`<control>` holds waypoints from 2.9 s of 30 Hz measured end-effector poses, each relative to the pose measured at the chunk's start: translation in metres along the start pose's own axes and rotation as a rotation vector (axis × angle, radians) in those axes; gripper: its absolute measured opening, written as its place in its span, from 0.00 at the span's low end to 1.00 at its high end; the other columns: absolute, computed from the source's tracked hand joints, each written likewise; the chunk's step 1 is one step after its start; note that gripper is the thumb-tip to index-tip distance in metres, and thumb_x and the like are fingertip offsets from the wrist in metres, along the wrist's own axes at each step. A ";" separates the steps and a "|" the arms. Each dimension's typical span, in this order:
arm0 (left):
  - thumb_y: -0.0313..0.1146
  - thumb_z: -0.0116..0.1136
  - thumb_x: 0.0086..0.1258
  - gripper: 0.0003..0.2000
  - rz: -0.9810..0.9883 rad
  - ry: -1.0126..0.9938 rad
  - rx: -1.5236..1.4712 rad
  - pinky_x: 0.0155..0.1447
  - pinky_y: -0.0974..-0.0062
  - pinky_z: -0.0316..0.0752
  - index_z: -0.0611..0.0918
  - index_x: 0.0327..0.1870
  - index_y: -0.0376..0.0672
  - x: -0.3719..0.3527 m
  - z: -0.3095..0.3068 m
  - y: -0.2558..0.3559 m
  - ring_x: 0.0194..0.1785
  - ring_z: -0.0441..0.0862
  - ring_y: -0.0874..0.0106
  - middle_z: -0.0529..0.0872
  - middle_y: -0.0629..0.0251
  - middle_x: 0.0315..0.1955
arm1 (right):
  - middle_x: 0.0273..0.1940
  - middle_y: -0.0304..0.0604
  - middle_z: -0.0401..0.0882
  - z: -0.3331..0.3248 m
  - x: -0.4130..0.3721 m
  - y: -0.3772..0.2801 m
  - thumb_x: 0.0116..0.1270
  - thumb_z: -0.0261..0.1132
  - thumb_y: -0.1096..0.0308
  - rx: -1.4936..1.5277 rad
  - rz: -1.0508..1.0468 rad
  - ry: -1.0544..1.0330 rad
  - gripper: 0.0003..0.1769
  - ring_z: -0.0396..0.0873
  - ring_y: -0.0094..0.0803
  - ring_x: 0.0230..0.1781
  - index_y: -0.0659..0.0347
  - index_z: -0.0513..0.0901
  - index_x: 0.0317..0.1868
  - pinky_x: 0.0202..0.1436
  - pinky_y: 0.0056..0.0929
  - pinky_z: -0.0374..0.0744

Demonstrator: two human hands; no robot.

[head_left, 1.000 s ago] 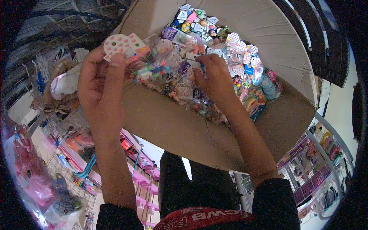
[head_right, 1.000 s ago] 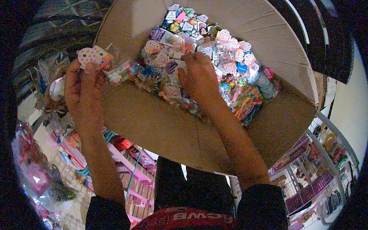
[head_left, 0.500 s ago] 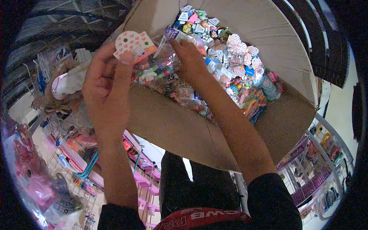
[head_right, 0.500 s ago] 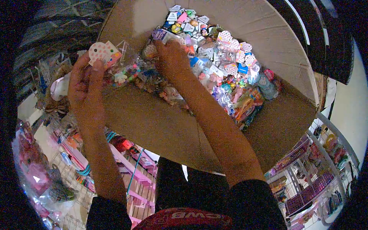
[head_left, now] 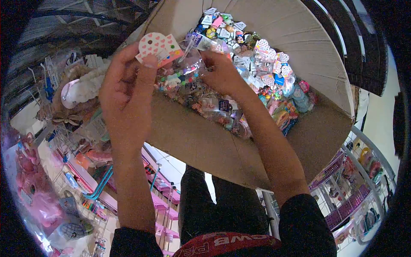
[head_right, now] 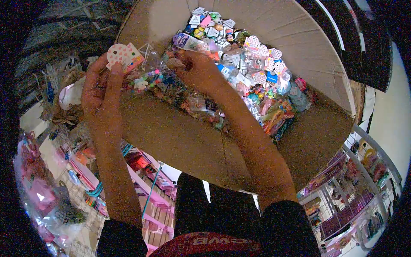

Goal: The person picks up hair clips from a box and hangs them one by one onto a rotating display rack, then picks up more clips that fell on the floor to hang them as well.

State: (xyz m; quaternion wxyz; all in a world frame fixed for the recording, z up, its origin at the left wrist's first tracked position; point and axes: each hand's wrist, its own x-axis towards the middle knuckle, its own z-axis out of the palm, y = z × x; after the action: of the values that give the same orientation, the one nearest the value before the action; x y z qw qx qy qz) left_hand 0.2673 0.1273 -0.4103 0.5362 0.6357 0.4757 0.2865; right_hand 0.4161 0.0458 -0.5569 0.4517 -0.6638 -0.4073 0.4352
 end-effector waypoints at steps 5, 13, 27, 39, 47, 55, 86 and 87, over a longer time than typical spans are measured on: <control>0.30 0.57 0.73 0.13 0.011 -0.009 -0.040 0.45 0.84 0.73 0.77 0.56 0.36 0.000 -0.002 -0.005 0.43 0.80 0.82 0.86 0.65 0.41 | 0.40 0.37 0.83 -0.035 -0.012 -0.007 0.66 0.64 0.74 0.187 0.150 -0.073 0.09 0.80 0.20 0.37 0.64 0.80 0.46 0.42 0.21 0.78; 0.29 0.56 0.74 0.12 -0.027 -0.087 0.016 0.46 0.83 0.73 0.77 0.55 0.35 -0.004 -0.003 -0.002 0.45 0.80 0.81 0.85 0.65 0.43 | 0.29 0.32 0.79 -0.082 -0.058 -0.065 0.66 0.67 0.71 0.329 0.139 0.143 0.09 0.72 0.14 0.24 0.62 0.77 0.44 0.25 0.17 0.69; 0.30 0.54 0.75 0.13 -0.022 -0.202 -0.318 0.51 0.82 0.72 0.76 0.55 0.34 -0.130 -0.065 0.120 0.48 0.79 0.80 0.84 0.64 0.47 | 0.30 0.26 0.77 -0.064 -0.184 -0.270 0.66 0.68 0.71 0.276 -0.052 0.343 0.05 0.69 0.10 0.27 0.60 0.80 0.38 0.27 0.15 0.65; 0.29 0.55 0.74 0.13 0.109 -0.290 -0.371 0.48 0.81 0.76 0.76 0.55 0.32 -0.239 -0.181 0.196 0.44 0.81 0.80 0.84 0.63 0.43 | 0.35 0.33 0.82 0.015 -0.278 -0.365 0.67 0.66 0.74 0.246 -0.220 0.153 0.04 0.77 0.16 0.33 0.64 0.81 0.40 0.35 0.17 0.74; 0.29 0.55 0.74 0.13 0.225 -0.185 -0.311 0.48 0.81 0.75 0.76 0.56 0.33 -0.303 -0.270 0.214 0.45 0.80 0.81 0.85 0.64 0.42 | 0.35 0.36 0.82 0.084 -0.314 -0.419 0.68 0.65 0.76 0.367 -0.260 -0.049 0.04 0.78 0.18 0.34 0.66 0.80 0.41 0.37 0.19 0.76; 0.29 0.55 0.74 0.12 0.250 -0.026 -0.245 0.46 0.83 0.74 0.77 0.55 0.34 -0.341 -0.331 0.213 0.42 0.80 0.83 0.85 0.65 0.43 | 0.35 0.33 0.81 0.133 -0.328 -0.462 0.69 0.66 0.71 0.281 -0.333 -0.137 0.07 0.77 0.15 0.33 0.64 0.80 0.44 0.34 0.17 0.75; 0.28 0.52 0.75 0.12 0.473 0.320 -0.379 0.51 0.78 0.75 0.75 0.54 0.32 -0.385 -0.442 0.211 0.46 0.82 0.76 0.85 0.59 0.45 | 0.30 0.33 0.81 0.241 -0.262 -0.577 0.70 0.63 0.69 0.200 -0.677 -0.029 0.07 0.74 0.14 0.27 0.65 0.81 0.41 0.29 0.17 0.70; 0.28 0.52 0.75 0.12 0.478 0.309 -0.377 0.51 0.78 0.75 0.75 0.55 0.32 -0.387 -0.442 0.212 0.46 0.82 0.76 0.85 0.59 0.45 | 0.30 0.33 0.81 0.244 -0.260 -0.577 0.70 0.63 0.69 0.204 -0.678 -0.029 0.07 0.74 0.14 0.27 0.65 0.81 0.41 0.29 0.17 0.70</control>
State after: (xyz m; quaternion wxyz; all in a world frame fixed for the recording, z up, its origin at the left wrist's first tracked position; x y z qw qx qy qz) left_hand -0.2047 -0.0385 -0.0364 0.4835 0.5679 0.3276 0.5800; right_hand 0.0252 0.0124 -0.0040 0.6284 -0.4363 -0.5654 0.3085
